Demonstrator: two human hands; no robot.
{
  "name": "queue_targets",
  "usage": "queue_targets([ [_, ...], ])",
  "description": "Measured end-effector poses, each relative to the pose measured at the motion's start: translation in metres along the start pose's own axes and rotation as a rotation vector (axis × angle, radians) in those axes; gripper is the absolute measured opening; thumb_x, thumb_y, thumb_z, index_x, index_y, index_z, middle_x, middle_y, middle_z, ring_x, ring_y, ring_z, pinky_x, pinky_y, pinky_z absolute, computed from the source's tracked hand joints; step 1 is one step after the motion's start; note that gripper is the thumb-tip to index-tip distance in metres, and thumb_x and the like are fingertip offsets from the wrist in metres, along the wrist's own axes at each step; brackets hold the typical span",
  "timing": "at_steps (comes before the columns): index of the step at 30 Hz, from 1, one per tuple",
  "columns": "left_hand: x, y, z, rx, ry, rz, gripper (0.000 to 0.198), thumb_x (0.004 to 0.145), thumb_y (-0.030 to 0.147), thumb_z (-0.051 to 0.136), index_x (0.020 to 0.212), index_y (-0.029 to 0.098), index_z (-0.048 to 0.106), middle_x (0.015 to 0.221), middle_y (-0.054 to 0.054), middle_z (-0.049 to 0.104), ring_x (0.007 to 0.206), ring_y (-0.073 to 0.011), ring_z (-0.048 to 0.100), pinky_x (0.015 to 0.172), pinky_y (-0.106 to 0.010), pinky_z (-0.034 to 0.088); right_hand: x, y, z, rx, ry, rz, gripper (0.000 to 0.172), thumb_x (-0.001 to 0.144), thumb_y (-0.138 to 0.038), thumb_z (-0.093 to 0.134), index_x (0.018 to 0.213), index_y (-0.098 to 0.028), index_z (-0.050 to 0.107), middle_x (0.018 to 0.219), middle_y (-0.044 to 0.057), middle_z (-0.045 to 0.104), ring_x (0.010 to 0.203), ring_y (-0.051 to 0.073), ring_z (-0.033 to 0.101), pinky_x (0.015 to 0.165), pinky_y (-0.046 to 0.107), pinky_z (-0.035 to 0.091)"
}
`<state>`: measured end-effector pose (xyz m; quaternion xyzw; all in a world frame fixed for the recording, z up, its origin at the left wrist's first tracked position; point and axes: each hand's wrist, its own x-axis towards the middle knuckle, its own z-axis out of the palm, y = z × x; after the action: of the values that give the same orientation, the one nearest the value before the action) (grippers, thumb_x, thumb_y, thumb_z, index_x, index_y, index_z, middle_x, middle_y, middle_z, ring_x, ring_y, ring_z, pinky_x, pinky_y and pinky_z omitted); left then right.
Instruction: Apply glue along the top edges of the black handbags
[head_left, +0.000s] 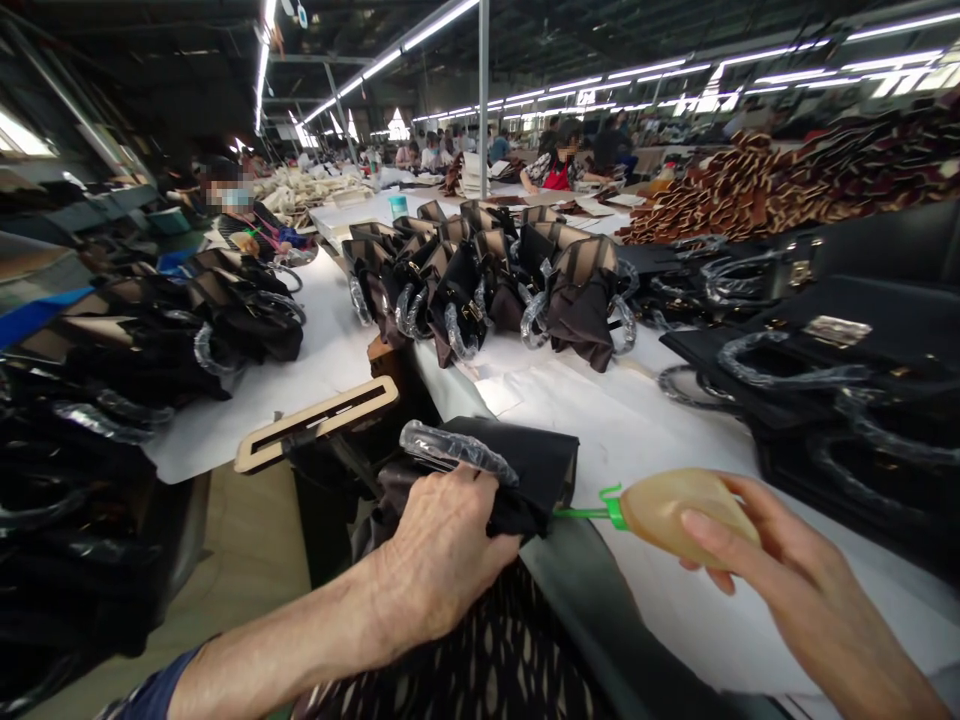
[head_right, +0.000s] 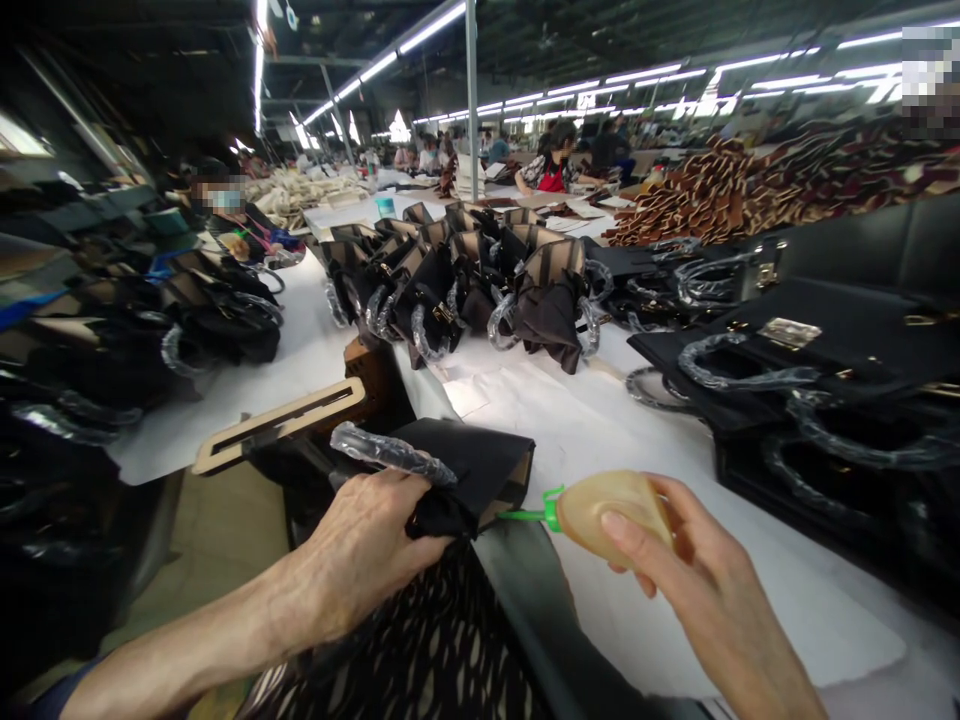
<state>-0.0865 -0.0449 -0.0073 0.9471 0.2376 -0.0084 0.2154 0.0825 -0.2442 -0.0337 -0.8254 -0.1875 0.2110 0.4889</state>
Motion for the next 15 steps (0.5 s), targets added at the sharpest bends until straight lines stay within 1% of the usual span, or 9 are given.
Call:
queue_targets([
  [5, 0.007, -0.001, -0.007, -0.1, 0.008, 0.081, 0.023, 0.08, 0.028, 0.057, 0.1, 0.018, 0.062, 0.107, -0.008, 0.066, 0.099, -0.0276, 0.063, 0.085, -0.038, 0.049, -0.004, -0.005, 0.002, 0.012, -0.013, -0.029, 0.048, 0.08, -0.068, 0.057, 0.1, -0.025, 0.055, 0.066, -0.004, 0.059, 0.061, 0.021, 0.048, 0.065, 0.036, 0.033],
  [8, 0.008, -0.001, -0.011, -0.106, -0.026, 0.106, 0.022, 0.08, 0.028, 0.058, 0.099, 0.017, 0.063, 0.107, -0.009, 0.066, 0.101, -0.027, 0.061, 0.088, -0.038, 0.048, -0.008, -0.007, 0.004, 0.013, -0.025, -0.023, 0.05, 0.079, -0.069, 0.056, 0.1, -0.024, 0.055, 0.063, -0.004, 0.058, 0.06, 0.021, 0.047, 0.064, 0.036, 0.032],
  [11, 0.007, -0.001, -0.016, -0.087, -0.056, 0.104, 0.022, 0.083, 0.028, 0.056, 0.1, 0.016, 0.063, 0.105, -0.009, 0.066, 0.101, -0.026, 0.061, 0.09, -0.037, 0.048, -0.01, -0.008, 0.005, 0.024, -0.009, -0.009, 0.049, 0.08, -0.069, 0.056, 0.1, -0.024, 0.056, 0.064, -0.003, 0.059, 0.062, 0.021, 0.049, 0.064, 0.035, 0.033],
  [13, 0.007, -0.002, -0.019, -0.075, -0.057, 0.117, 0.023, 0.084, 0.028, 0.054, 0.102, 0.016, 0.062, 0.106, -0.01, 0.065, 0.101, -0.0253, 0.061, 0.091, -0.037, 0.048, -0.01, -0.005, 0.006, 0.061, 0.003, 0.001, 0.048, 0.08, -0.067, 0.057, 0.101, -0.024, 0.056, 0.064, -0.002, 0.059, 0.062, 0.021, 0.049, 0.064, 0.035, 0.034],
  [15, 0.007, -0.002, -0.02, -0.068, -0.057, 0.137, 0.024, 0.085, 0.027, 0.052, 0.104, 0.016, 0.062, 0.107, -0.01, 0.065, 0.1, -0.0246, 0.06, 0.091, -0.037, 0.047, -0.006, 0.004, 0.006, 0.094, -0.011, 0.018, 0.05, 0.078, -0.067, 0.061, 0.102, -0.024, 0.057, 0.065, -0.001, 0.059, 0.062, 0.022, 0.05, 0.062, 0.035, 0.036],
])
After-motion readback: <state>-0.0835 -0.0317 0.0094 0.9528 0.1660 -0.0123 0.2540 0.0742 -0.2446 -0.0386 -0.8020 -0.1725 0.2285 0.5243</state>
